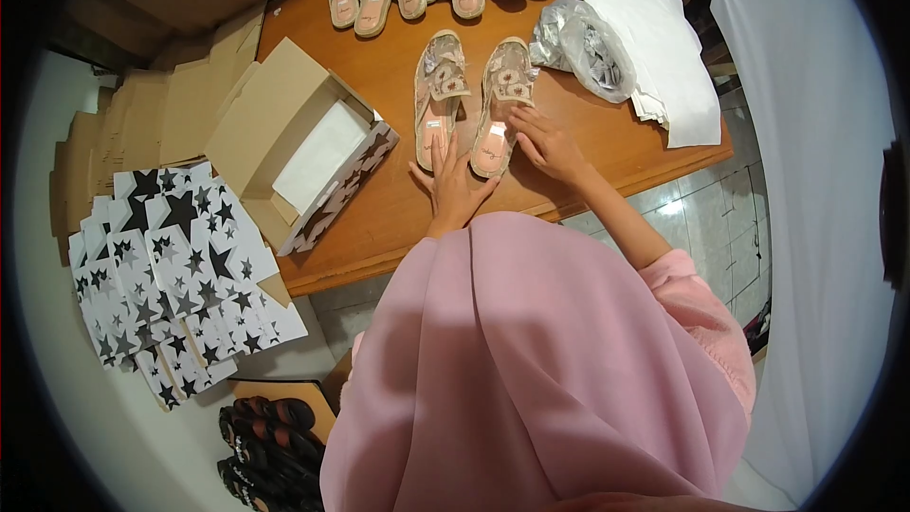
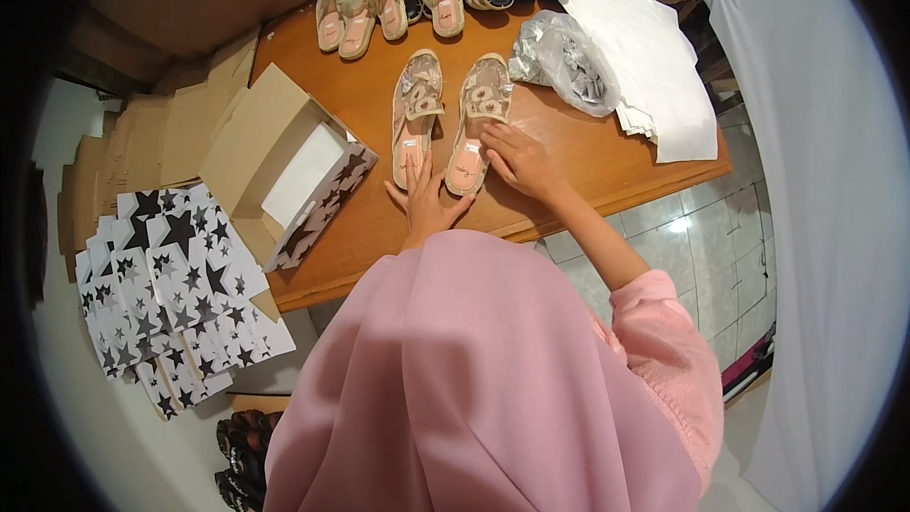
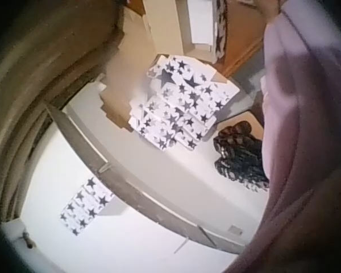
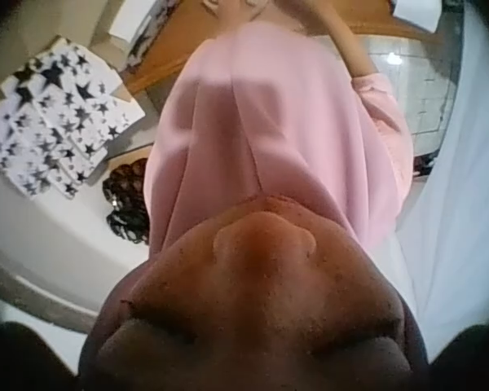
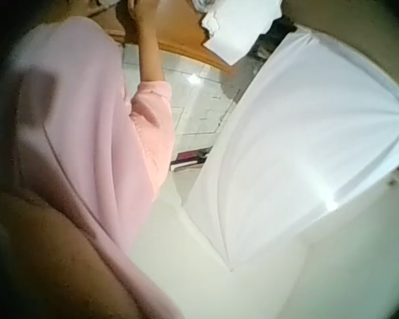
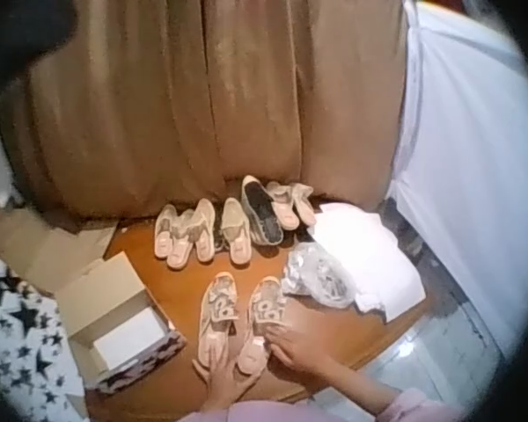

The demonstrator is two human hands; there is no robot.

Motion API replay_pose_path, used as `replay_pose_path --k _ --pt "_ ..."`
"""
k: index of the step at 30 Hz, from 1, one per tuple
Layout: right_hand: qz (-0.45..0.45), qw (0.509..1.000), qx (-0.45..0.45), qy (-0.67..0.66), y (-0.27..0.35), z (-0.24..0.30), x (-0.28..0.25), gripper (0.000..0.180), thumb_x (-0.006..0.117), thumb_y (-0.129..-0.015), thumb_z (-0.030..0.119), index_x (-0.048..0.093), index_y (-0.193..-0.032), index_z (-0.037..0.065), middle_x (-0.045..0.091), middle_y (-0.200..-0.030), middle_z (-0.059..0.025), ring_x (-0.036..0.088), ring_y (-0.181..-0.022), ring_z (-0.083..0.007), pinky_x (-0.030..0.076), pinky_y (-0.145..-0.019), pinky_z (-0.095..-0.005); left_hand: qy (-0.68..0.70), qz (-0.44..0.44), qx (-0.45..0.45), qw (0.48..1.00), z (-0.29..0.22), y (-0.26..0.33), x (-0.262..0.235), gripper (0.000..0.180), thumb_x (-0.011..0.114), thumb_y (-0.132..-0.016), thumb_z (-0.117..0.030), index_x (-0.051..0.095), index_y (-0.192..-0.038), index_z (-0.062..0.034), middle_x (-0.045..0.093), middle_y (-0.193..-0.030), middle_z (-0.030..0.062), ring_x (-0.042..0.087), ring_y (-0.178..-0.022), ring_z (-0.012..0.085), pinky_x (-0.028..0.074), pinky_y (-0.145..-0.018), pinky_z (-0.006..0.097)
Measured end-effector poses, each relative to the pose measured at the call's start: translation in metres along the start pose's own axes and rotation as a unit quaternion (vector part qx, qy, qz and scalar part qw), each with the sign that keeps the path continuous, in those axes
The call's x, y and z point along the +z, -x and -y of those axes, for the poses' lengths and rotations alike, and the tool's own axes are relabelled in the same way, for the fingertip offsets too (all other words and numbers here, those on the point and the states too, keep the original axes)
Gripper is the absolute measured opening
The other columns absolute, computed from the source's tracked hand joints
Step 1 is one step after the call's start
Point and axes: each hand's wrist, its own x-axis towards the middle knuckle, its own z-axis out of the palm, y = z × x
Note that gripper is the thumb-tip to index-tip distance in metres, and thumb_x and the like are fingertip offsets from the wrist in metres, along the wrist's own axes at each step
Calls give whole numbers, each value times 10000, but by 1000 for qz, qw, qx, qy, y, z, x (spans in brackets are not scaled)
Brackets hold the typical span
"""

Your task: Assemble a shoe box, line it with tissue paper, and pack a pair of decorative sandals inside.

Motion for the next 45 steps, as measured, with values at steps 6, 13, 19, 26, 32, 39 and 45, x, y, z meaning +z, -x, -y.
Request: replay_pose_path --k 6,13,19,26,32,39,45 --pt "-41 996 52 -56 27 7 12 267 556 -868 145 615 -1095 17 587 -1201 -135 527 -1168 -270 375 -1020 -413 -26 64 63 996 -6 -14 -4 518 726 -686 -453 633 -1045 -91 340 -1445 83 151 -1389 334 -38 -1012 676" --pt "70 996 -1 60 23 8 22 420 470 -914 326 547 -1222 51 512 -1306 -122 424 -1270 -247 135 -1089 -564 -14 121 100 988 -11 -48 2 788 747 -649 -408 439 -1350 -225 151 -1510 144 82 -1397 372 47 -1009 689" --pt "236 937 178 184 -30 28 -2 587 372 -927 463 428 -1333 43 475 -1328 -167 411 -1269 -265 50 -1030 -676 -5 156 48 987 -14 -46 3 1066 784 -542 -544 309 -1434 -205 44 -1516 225 4 -1394 415 -12 -990 704" --pt "175 972 78 132 -8 10 22 589 382 -922 479 489 -1278 22 539 -1239 -204 472 -1207 -314 134 -1059 -602 -26 160 39 986 -13 -47 6 1224 810 -454 -576 240 -1458 -172 36 -1505 257 -38 -1388 434 -50 -980 705" --pt "355 931 -56 -69 3 14 -21 532 448 -904 368 440 -1316 31 523 -1285 -152 465 -1218 -290 183 -1088 -540 -14 191 31 981 -7 -46 8 1319 833 -403 -569 164 -1478 -204 -7 -1504 270 -72 -1388 434 -73 -983 685" --pt "275 954 -109 43 31 27 -5 656 456 -895 435 337 -1366 -6 366 -1406 -192 316 -1322 -335 140 -1112 -495 -5 193 80 978 -3 -46 1 1336 834 -384 -563 159 -1479 -203 -2 -1518 230 -74 -1388 432 -61 -990 687" --pt "105 994 38 8 30 11 -9 576 429 -918 385 379 -1348 4 362 -1418 -172 306 -1339 -291 151 -1119 -476 14 179 94 979 -14 -43 -6 1196 824 -527 -412 147 -1477 -146 46 -1521 211 4 -1400 403 -26 -1043 639"
